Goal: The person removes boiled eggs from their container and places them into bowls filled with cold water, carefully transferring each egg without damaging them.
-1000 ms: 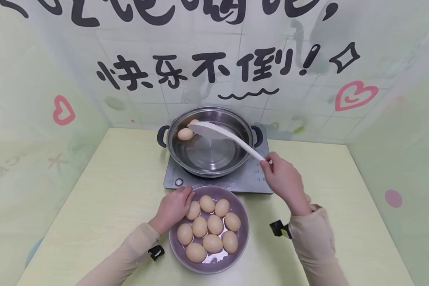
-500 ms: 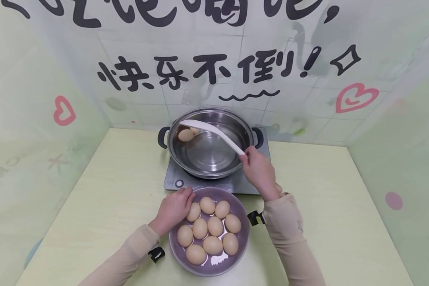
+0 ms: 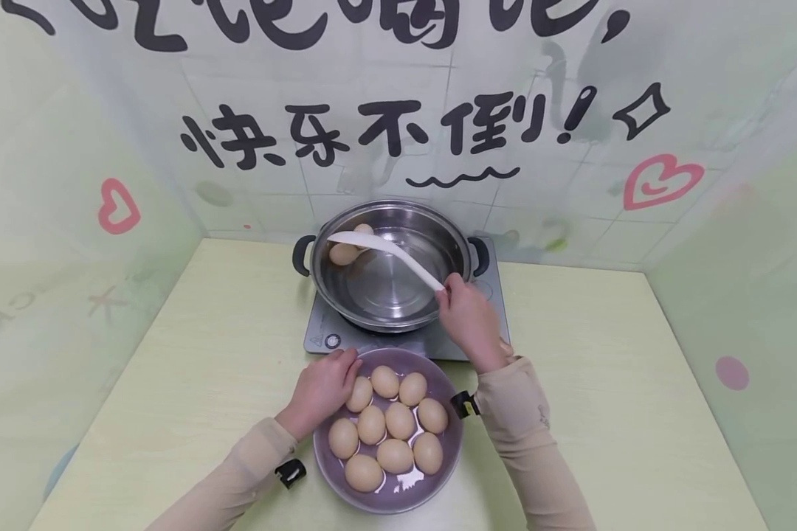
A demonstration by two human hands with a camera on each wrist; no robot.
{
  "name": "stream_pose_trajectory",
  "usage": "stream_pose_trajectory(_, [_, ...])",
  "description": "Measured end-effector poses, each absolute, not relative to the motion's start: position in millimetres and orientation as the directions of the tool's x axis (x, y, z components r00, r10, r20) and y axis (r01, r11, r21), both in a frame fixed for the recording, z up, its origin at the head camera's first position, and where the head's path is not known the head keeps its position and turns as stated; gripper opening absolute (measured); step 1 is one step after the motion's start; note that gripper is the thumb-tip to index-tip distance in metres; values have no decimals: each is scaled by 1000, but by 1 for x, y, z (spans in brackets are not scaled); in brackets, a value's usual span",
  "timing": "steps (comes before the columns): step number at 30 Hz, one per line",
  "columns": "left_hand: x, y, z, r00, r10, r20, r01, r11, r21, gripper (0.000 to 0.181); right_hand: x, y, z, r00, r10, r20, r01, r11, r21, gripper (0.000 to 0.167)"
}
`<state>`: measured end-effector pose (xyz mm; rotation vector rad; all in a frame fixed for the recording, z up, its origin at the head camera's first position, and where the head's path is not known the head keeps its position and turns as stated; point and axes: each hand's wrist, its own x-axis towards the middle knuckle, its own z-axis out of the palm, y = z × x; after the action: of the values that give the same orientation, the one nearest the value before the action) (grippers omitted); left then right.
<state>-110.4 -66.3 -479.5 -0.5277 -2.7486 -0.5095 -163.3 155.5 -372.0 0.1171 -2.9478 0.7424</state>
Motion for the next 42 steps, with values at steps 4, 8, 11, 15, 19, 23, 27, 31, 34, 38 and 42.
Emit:
stream_pose_trajectory(4, [-111, -66, -480, -888, 299, 350, 404, 871, 280, 12, -161, 154, -375, -992, -65, 106, -106, 884, -455, 16])
stream_pose_trajectory(8, [-111, -66, -480, -886, 299, 355, 406, 870, 281, 12, -157, 154, -377, -991, -84, 104, -122, 887, -445, 14])
stream_pose_trajectory(11, [-111, -66, -480, -884, 300, 358, 408, 868, 282, 12, -154, 155, -379, -990, -94, 106, -131, 887, -442, 14])
stream_pose_trajectory(15, [-111, -66, -481, -882, 298, 364, 409, 869, 279, 12, -149, 156, -382, -990, -93, 108, -132, 887, -443, 13])
stream_pose_trajectory(19, [-111, -67, -482, -879, 296, 374, 410, 869, 277, 11, -145, 158, -384, -990, -93, 101, -128, 892, -434, 13])
stream_pose_trajectory(23, [-111, -66, -482, -880, 296, 373, 410, 868, 279, 12, -139, 160, -384, -992, -96, 84, -122, 903, -411, 14])
stream_pose_trajectory(27, [-111, -66, -481, -879, 298, 372, 411, 869, 275, 12, -134, 164, -384, -994, -95, 46, -105, 908, -405, 16])
stream_pose_trajectory(31, [-111, -66, -481, -883, 298, 363, 406, 872, 272, 12, -129, 168, -382, -994, -109, 19, -108, 910, -401, 17])
stream_pose_trajectory(34, [-110, -66, -480, -886, 298, 355, 403, 874, 271, 12, -127, 171, -379, -992, -127, 4, -119, 914, -387, 17])
stream_pose_trajectory(38, [-111, -66, -480, -887, 303, 349, 405, 873, 270, 12, -124, 176, -374, -988, -154, -13, -138, 920, -366, 18])
stream_pose_trajectory(42, [-111, -66, -479, -886, 306, 348, 408, 872, 271, 12, -122, 183, -368, -984, -178, -30, -156, 924, -349, 21])
